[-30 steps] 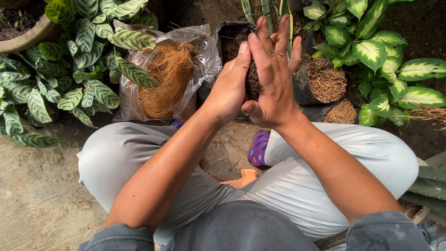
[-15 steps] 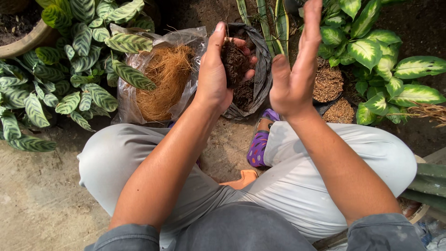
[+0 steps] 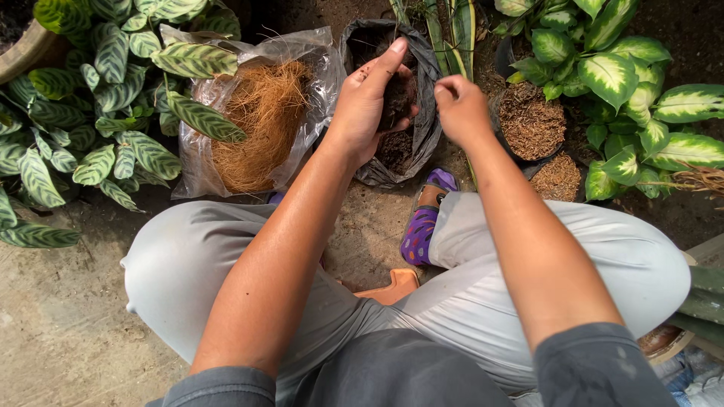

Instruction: The person sits on a small stool and mixes soil with coconut coir by hand. They repeatedly scoop soil from a black bag, combine it with coir, and form the mixture into a compact ball.

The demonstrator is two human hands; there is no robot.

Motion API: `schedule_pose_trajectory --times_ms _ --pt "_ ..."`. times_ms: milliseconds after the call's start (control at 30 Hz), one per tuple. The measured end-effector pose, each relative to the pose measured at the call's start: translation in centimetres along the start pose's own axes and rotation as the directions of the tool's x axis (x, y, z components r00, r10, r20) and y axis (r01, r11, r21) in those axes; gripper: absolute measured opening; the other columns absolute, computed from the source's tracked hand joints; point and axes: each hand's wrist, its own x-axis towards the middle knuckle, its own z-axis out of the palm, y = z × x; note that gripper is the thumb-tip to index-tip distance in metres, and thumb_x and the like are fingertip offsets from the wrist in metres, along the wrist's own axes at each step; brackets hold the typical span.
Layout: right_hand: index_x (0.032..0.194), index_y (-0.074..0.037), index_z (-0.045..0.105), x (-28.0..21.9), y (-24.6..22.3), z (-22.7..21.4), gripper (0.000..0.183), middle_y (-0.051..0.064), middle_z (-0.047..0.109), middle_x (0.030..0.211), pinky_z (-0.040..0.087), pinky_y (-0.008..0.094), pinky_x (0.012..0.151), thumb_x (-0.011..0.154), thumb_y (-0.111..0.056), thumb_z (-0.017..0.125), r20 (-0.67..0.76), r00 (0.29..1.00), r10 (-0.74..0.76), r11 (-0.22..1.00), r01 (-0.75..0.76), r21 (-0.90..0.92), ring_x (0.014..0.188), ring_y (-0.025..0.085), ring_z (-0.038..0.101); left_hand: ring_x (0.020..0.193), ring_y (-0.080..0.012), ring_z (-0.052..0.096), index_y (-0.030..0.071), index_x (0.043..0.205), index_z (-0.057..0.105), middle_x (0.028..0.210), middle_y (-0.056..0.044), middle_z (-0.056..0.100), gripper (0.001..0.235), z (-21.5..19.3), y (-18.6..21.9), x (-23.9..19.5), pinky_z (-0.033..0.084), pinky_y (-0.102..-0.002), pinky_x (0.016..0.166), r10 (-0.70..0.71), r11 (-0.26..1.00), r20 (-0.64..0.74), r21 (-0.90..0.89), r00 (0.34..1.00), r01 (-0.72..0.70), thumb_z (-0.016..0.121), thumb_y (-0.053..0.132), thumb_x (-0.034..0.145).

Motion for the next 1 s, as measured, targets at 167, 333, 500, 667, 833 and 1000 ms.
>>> schedule_pose_trajectory --times_ms 167,333,500,667,833,1000 --pt "0.102 -0.010 0.077 0.1 8.6 9.2 0.020 0.014 0.076 0.101 0.057 0.039 0.085 0.087 -0.011 0.064 0.082 0.995 -0.064 0.983 0.077 -0.164 0.094 0.031 0.074 0.067 -0.0163 0.071 0.012 0.094 0.062 0.081 -0.003 0.067 0.041 -2.1 -1.3 1.3 0.056 -0.030 0.055 -0.047 0.998 -0.103 0.044 0.994 0.051 0.066 0.053 0.092" --pt "0.097 -0.006 0.076 -2.2 13.1 13.5 0.016 0.015 0.069 0.105 0.053 0.046 0.091 0.084 -0.004 0.066 0.283 0.929 -0.237 0.828 0.346 -0.442 0.104 0.037 0.064 0.072 -0.0177 0.072 0.013 0.100 0.062 0.084 -0.003 0.068 0.043 -3.1 -1.9 2.4 0.058 -0.033 0.060 -0.052 0.999 -0.088 0.006 0.995 0.053 0.062 0.055 0.091" --pt "0.102 -0.006 0.070 -4.1 14.9 12.9 0.023 0.013 0.061 0.108 0.054 0.042 0.090 0.079 0.000 0.069 0.283 0.922 -0.265 0.625 0.388 -0.678 0.109 0.034 0.058 0.075 -0.0171 0.070 0.013 0.101 0.063 0.088 -0.003 0.067 0.044 -2.9 -2.7 2.7 0.059 -0.034 0.063 -0.096 0.995 -0.115 0.018 0.989 0.099 0.061 0.056 0.092" --pt "0.108 -0.006 0.067 -4.6 14.5 13.8 0.027 0.014 0.060 0.112 0.056 0.038 0.087 0.082 -0.006 0.073 0.248 0.951 -0.185 0.507 0.308 -0.805 0.111 0.033 0.058 0.073 -0.0171 0.069 0.012 0.100 0.063 0.087 -0.003 0.066 0.043 -2.7 -3.8 3.2 0.058 -0.036 0.063 -0.116 0.993 -0.135 0.020 0.984 0.120 0.063 0.054 0.092" --pt "0.115 -0.004 0.067 -2.5 14.0 12.3 0.034 0.019 0.066 0.114 0.056 0.041 0.087 0.085 -0.017 0.076 0.145 0.987 0.072 0.799 0.030 -0.601 0.107 0.035 0.064 0.074 -0.0170 0.068 0.012 0.099 0.064 0.089 -0.003 0.067 0.042 -3.3 -4.2 3.4 0.058 -0.036 0.065 -0.099 0.992 -0.133 0.063 0.986 0.108 0.063 0.053 0.093" --pt "0.131 0.003 0.057 1.3 14.0 10.8 0.053 0.014 0.071 0.116 0.062 0.032 0.071 0.087 -0.020 0.077 0.235 0.895 0.378 0.847 -0.437 0.303 0.092 0.020 0.072 0.077 -0.0175 0.069 0.012 0.099 0.064 0.091 -0.001 0.067 0.041 -3.7 -3.9 3.4 0.059 -0.037 0.067 -0.120 0.987 -0.186 0.083 0.975 0.138 0.063 0.053 0.092"
